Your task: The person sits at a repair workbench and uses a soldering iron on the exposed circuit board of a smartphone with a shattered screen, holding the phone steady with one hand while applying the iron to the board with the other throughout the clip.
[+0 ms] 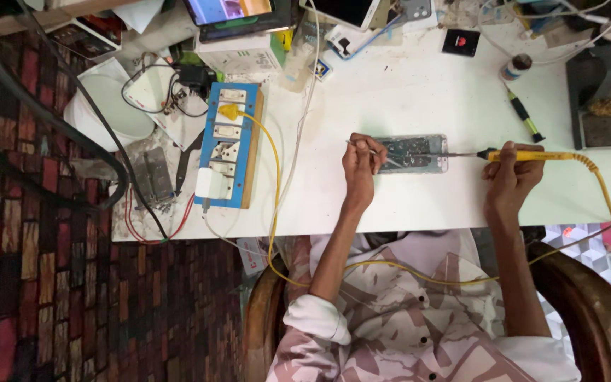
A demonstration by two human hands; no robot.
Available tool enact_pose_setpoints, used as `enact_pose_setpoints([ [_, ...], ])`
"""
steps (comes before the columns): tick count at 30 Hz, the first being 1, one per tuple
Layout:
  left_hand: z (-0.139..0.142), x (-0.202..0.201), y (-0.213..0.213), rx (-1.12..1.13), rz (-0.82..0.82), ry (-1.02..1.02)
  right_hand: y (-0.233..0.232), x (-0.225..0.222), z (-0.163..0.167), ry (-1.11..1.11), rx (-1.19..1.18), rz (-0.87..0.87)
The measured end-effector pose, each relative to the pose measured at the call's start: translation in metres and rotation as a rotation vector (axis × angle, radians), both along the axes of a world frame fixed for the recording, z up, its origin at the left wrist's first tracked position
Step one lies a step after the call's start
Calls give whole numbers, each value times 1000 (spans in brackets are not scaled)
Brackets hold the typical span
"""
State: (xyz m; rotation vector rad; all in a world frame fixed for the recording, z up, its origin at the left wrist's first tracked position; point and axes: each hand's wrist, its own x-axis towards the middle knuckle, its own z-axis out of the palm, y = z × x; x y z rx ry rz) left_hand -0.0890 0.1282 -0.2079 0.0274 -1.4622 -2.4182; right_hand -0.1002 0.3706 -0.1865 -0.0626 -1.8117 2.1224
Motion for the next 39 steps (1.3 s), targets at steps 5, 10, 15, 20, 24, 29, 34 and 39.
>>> enact_pose_setpoints([
  [5, 1, 3, 0, -19, 23, -2, 3, 2, -3, -23, 1, 1],
  [10, 3, 2, -1, -68, 16, -31, 2, 2, -4, -13, -10, 11],
  [15, 6, 0, 1, -32, -4, 73, 1, 0, 0, -44, 60, -31],
  [20, 6, 0, 3, -68, -8, 56, -3, -2, 3, -23, 13, -12],
  [24, 2, -1, 2, -49, 6, 75, -3, -1, 3, -16, 24, -4],
  [29, 0, -1, 3, -88, -13, 122, -4, -1, 2, -50, 47, -30],
  [34, 4, 3, 5, -87, -25, 172, -6, -2, 6, -41, 30, -25],
  [39, 9, 2, 6, -203, 29, 139, -6, 0, 11, -19, 85, -13],
])
